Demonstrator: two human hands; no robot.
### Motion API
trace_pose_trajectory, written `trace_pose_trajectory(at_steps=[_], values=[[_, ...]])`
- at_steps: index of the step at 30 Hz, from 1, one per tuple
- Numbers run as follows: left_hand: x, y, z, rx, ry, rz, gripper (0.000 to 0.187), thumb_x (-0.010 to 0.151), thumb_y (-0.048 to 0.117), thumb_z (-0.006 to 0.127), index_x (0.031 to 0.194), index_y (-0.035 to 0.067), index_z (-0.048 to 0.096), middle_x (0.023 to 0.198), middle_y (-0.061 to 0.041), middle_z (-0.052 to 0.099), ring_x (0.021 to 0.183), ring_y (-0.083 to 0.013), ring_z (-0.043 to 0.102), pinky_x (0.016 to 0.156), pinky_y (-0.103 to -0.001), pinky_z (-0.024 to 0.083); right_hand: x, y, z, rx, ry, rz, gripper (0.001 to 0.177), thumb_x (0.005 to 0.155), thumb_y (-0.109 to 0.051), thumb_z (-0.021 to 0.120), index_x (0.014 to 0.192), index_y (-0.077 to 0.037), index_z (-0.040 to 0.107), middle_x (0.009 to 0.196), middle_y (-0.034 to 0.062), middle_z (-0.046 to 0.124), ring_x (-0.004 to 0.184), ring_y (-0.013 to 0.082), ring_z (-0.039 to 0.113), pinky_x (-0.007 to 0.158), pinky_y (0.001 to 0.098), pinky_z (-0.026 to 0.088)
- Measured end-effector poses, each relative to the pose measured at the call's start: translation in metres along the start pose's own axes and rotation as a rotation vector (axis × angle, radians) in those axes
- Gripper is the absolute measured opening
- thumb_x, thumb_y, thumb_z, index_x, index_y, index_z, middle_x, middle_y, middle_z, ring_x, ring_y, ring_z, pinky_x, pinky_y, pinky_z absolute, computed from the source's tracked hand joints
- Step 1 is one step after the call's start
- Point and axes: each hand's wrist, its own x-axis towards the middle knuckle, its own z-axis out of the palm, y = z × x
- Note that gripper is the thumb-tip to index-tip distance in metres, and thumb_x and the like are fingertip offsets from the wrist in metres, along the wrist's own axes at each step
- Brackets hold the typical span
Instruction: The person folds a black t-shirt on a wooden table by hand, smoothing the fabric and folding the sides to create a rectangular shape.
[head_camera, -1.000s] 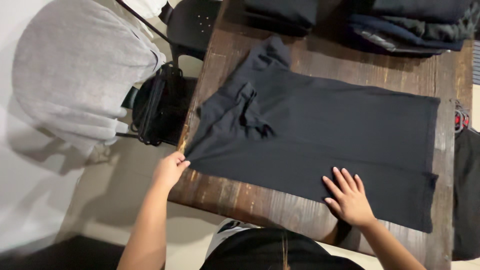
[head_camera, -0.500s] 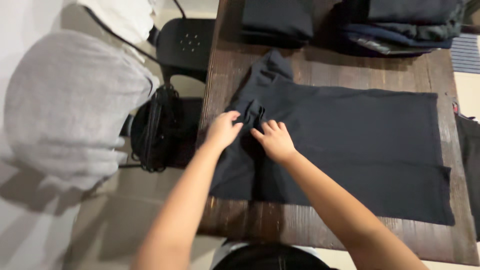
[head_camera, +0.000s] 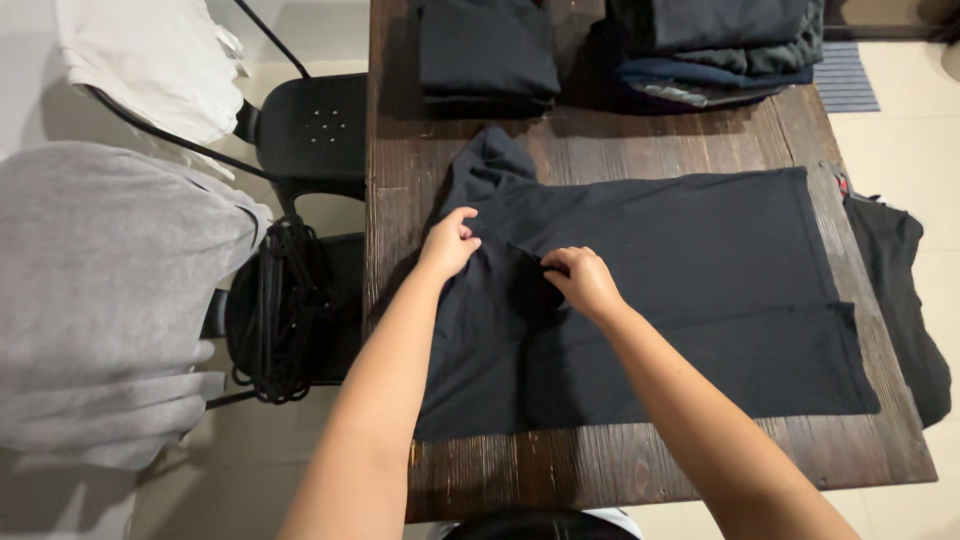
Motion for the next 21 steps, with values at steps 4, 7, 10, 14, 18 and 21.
trace_pose_trajectory(at_steps=[4,7,10,14,18,21], values=[[-0.004,0.008,-0.015,-0.296,-0.052,-0.003,0.049,0.083,0.004,0.076,0.131,0.003,0.065,0.093,-0.005,0.073,0.075,-0.0128,0.066,0.069,-0.030,0.055,-0.010,-0.005,-0.007,-0.066,-0.027,-0.069,0.024,0.081,-0.010,0.079,0.104,-0.007,0.076,0.101,0.0120,0.075,0.096,0.0339,0.064,0.089,0.0436,0.051],[-0.046,0.023,-0.037,-0.466,-0.117,0.051,0.042,0.086,0.004,0.073,0.127,-0.003,0.069,0.095,-0.004,0.071,0.070,-0.0123,0.064,0.067,-0.029,0.055,-0.032,-0.014,-0.013,0.013,0.060,-0.109,0.036,0.080,-0.005,0.077,0.115,-0.006,0.071,0.097,0.0120,0.074,0.095,0.0326,0.063,0.084,0.0423,0.051],[-0.118,0.032,-0.060,-0.352,-0.125,0.117,0.032,0.085,0.003,0.071,0.117,0.001,0.072,0.091,-0.005,0.075,0.074,-0.0107,0.070,0.072,-0.026,0.057,-0.074,-0.015,-0.004,-0.037,0.130,-0.271,0.043,0.078,-0.004,0.077,0.120,-0.006,0.069,0.094,0.0120,0.070,0.088,0.0339,0.060,0.083,0.0435,0.050],[-0.216,0.032,-0.058,-0.142,-0.040,0.370,0.017,0.079,-0.006,0.068,0.091,0.004,0.074,0.096,-0.005,0.074,0.088,-0.0131,0.071,0.080,-0.027,0.055,-0.137,-0.010,0.025,-0.102,0.186,-0.365,0.036,0.073,0.001,0.073,0.107,-0.010,0.073,0.099,0.0072,0.067,0.093,0.0313,0.057,0.082,0.0423,0.050],[-0.271,0.026,-0.038,-0.161,-0.162,-0.018,0.017,0.077,-0.006,0.066,0.088,0.005,0.073,0.101,-0.005,0.068,0.069,-0.0149,0.064,0.062,-0.027,0.053,-0.165,-0.003,0.040,-0.146,0.132,-0.458,0.030,0.071,-0.002,0.074,0.100,-0.011,0.075,0.100,0.0031,0.068,0.094,0.0284,0.058,0.081,0.0415,0.046],[-0.282,0.018,-0.033,-0.150,-0.195,-0.022,0.015,0.078,-0.004,0.066,0.088,0.004,0.073,0.101,-0.004,0.069,0.067,-0.0139,0.065,0.063,-0.025,0.053,-0.170,-0.004,0.038,-0.184,0.058,-0.431,0.032,0.069,-0.002,0.072,0.099,-0.010,0.076,0.099,0.0044,0.069,0.093,0.0289,0.058,0.082,0.0403,0.045]])
